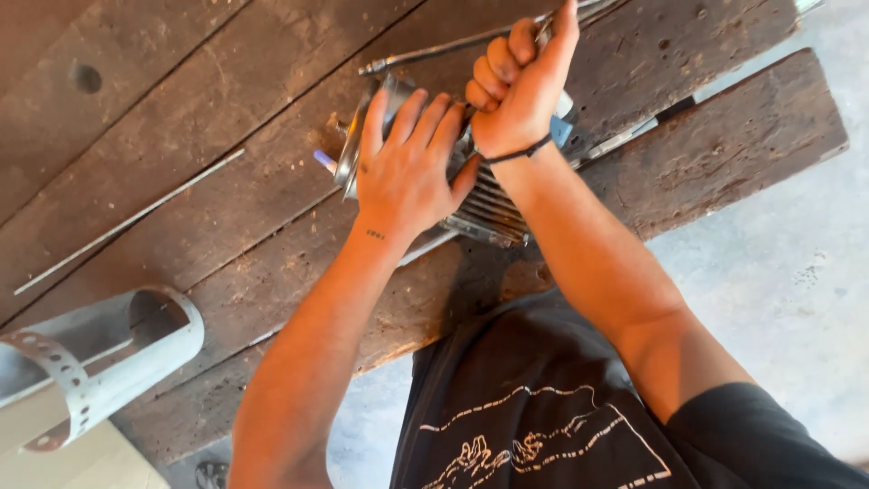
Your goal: Disassembling an electric motor by removing bolts with a wrench and pulling off the metal housing on a workbench.
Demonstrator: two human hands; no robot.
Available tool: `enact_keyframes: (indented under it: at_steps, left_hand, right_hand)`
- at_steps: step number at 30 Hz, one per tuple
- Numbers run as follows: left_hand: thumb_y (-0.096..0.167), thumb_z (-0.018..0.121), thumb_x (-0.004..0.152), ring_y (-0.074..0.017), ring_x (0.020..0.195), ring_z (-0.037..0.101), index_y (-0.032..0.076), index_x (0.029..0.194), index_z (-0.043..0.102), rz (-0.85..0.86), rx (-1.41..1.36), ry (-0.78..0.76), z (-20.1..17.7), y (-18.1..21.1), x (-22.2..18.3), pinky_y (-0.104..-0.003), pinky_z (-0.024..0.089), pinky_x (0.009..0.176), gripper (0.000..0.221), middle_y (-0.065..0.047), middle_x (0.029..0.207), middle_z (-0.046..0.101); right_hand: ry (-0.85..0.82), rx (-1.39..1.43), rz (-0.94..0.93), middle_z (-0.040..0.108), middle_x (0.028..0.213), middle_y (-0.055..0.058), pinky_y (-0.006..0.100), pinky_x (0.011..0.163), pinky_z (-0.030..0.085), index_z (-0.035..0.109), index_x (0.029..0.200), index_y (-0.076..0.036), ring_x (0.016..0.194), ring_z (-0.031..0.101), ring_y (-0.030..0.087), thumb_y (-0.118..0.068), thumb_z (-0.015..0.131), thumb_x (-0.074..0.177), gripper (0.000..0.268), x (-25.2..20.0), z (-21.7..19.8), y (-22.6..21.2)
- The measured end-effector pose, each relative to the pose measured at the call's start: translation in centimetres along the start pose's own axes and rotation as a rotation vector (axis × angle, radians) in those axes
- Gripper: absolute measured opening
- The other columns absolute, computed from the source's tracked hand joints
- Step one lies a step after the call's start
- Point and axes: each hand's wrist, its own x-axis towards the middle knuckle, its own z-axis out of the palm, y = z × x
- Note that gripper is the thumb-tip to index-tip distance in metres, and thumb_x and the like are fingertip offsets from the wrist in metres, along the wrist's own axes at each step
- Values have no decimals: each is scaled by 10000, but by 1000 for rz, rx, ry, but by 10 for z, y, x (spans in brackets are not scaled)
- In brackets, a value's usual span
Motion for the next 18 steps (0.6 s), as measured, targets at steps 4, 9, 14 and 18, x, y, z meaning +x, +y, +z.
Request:
enact_keyframes:
  at_steps: [4, 9, 14, 18]
  left_hand:
    - [605, 700, 936, -253, 1269, 619, 95, 1295, 698, -39, 95, -99, 3, 1, 3, -508, 220, 1223, 624, -35, 1289, 715]
    - [591, 729, 894, -248, 1260, 586, 83, 1283, 665, 29, 51, -139, 6, -1, 10, -530, 196, 1245, 643, -40, 1238, 695]
    - [599, 715, 924, -248, 1282, 590, 98, 1296, 659, 29, 49, -139, 5, 0, 8, -525, 161, 1251, 626, -46, 1273, 703]
    - [587, 722, 922, -256, 1276, 593, 83, 1304, 656, 20, 25, -131, 3, 3, 4, -526, 171, 1245, 635, -52, 1265, 700]
  right_hand:
    - [22, -5, -38, 165, 538, -38, 331, 379, 93, 300, 601, -198, 441, 79, 109, -600, 528, 840, 520, -1, 0, -1]
    - [83, -48, -31, 203, 565, -18, 354, 445, 98, 347, 607, -195, 487, 106, 135, -616, 492, 843, 503, -8, 1, -11]
    - [65, -19, -61, 171, 537, -31, 325, 423, 74, 306, 597, -199, 468, 85, 116, -605, 494, 847, 513, -14, 6, -9]
    - [-21, -20, -123, 168, 545, -35, 344, 432, 69, 303, 620, -204, 482, 56, 113, -612, 504, 866, 517, -15, -8, -1]
